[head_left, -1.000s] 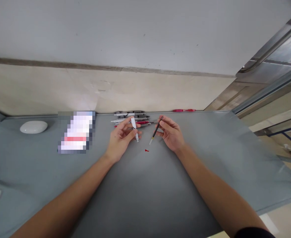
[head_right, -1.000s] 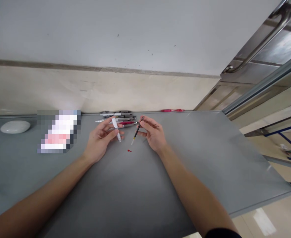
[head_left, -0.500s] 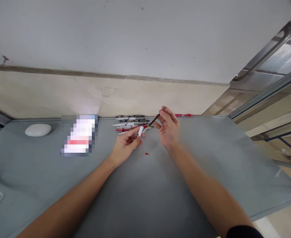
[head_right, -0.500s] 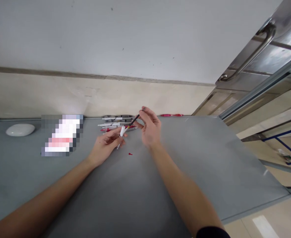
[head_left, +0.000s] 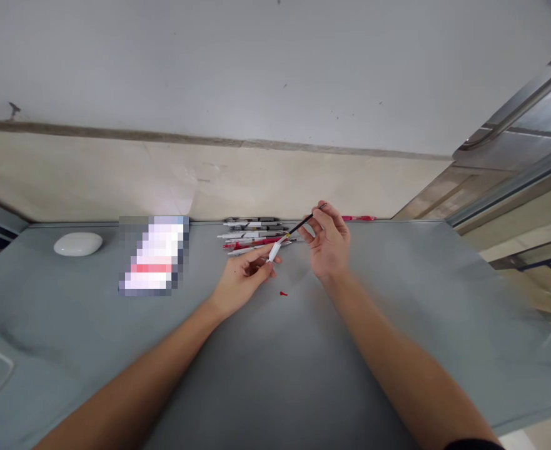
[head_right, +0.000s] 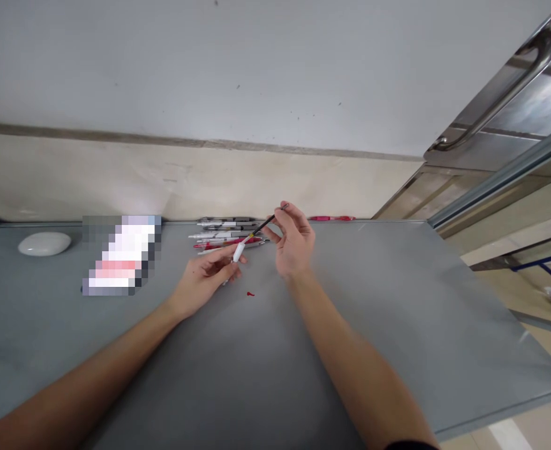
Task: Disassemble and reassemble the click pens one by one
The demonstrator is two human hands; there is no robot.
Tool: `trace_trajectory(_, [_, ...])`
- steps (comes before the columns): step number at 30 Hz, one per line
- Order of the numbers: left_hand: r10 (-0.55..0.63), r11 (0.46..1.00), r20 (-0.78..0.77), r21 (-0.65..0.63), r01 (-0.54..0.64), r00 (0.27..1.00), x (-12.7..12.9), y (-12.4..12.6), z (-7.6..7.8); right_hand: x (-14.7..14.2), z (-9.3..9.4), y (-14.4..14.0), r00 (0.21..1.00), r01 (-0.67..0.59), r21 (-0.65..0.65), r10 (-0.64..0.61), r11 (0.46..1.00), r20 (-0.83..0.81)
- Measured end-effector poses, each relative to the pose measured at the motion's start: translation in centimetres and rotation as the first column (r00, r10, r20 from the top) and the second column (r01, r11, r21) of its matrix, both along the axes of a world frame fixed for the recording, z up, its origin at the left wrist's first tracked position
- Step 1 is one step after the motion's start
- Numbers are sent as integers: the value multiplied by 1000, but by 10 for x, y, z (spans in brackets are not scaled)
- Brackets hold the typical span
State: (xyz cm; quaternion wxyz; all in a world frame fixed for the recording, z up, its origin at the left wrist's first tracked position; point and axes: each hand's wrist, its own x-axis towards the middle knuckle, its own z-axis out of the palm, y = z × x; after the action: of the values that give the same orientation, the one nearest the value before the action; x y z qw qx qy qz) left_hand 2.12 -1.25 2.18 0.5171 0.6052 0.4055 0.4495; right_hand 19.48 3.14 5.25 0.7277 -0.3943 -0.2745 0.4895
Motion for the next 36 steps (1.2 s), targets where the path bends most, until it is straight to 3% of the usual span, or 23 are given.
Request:
trace_trajectory(6, [-2, 1000, -34, 12, 2, 999, -1, 0, 1, -1, -9, -3, 994, -110, 3, 110, 994, 6])
trace_trajectory(13, [10, 1000, -39, 3, -10, 999, -1, 0, 0, -5, -20, -13, 954, -276, 52, 267, 960, 135])
trace_trajectory(19, [60, 998, -69, 10, -59, 996, -1, -1, 0, -4, -23, -14, 951, -270, 65, 255, 961, 176])
trace_trajectory(28, [114, 993, -23, 39, -113, 993, 2, -2, 2, -6, -20, -20, 944, -254, -16, 252, 967, 213])
trace_trajectory(33, [118, 993, -5, 8, -118, 993, 2, -2, 4, 19, -10, -16, 833, -358, -69, 352, 931, 426])
trace_trajectory(36, [104, 994, 61, -31, -102, 993, 2, -2, 3, 40, -8, -9, 738, -333, -122, 339, 935, 583])
